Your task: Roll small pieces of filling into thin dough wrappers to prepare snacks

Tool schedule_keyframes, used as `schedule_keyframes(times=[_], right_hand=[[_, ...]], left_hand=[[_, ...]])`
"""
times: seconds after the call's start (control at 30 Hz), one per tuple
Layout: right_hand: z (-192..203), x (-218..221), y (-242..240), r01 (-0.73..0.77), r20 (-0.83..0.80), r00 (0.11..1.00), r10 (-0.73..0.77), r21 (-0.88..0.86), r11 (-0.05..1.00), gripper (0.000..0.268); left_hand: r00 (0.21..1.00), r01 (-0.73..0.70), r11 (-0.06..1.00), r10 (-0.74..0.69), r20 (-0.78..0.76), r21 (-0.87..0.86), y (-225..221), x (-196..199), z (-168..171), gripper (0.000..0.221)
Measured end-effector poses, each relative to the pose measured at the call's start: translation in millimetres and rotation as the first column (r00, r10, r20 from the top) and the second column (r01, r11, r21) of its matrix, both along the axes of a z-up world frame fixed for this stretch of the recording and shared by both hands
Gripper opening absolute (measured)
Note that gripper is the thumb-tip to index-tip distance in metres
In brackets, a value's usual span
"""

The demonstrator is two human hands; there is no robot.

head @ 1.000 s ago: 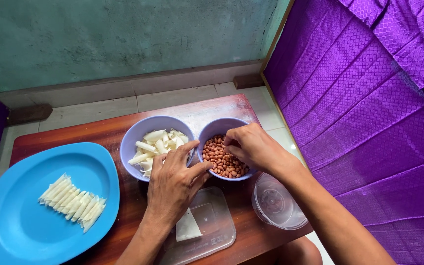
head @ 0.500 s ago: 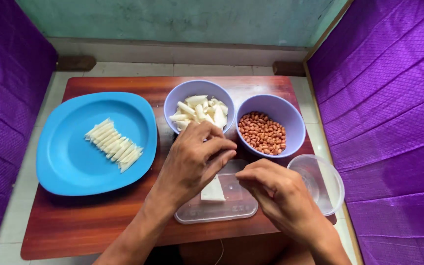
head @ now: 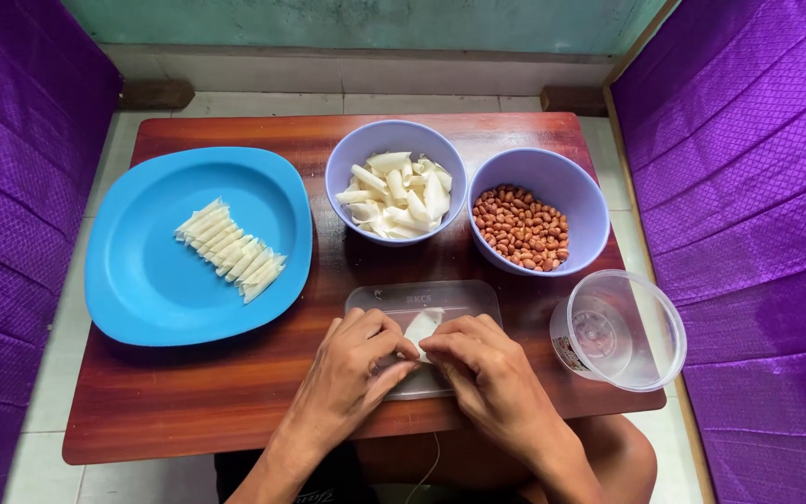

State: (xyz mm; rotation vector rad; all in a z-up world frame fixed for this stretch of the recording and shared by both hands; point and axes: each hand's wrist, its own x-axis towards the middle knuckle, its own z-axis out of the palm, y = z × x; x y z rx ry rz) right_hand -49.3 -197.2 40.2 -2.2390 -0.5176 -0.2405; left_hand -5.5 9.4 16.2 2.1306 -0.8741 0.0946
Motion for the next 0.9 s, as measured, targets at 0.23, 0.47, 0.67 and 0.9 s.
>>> schedule_keyframes(times=[0.23,0.47,0.67,0.9], right_hand=[[-5,-3,10,0.041,0.059,0.997,-0.04,-0.011,0.999,0.012],[-8,-12,13,0.059,0.125,0.991,-0.056,-0.02,0.998,0.037],[-14,-14,12,0.101,0.171,0.982,-0.081,-0.108,0.989,0.04],[-8,-15,16,0.155,0.235,0.964,-0.121,-0.131,0.979,0.028]], left_hand=[[1.0,-0.01,0.998,0.011,0.02,-0.055,1,-2,-3,0.014],[1.0,-0.022,0.998,0.022,-0.004,-0.052,0,-2,-3,0.015],[1.0,0.017,0.999,-0.017,0.003,-0.037,4,2,-5,0.014],[0.998,-0.002,0.999,0.0,0.058,0.036,0,1,-5,0.01]])
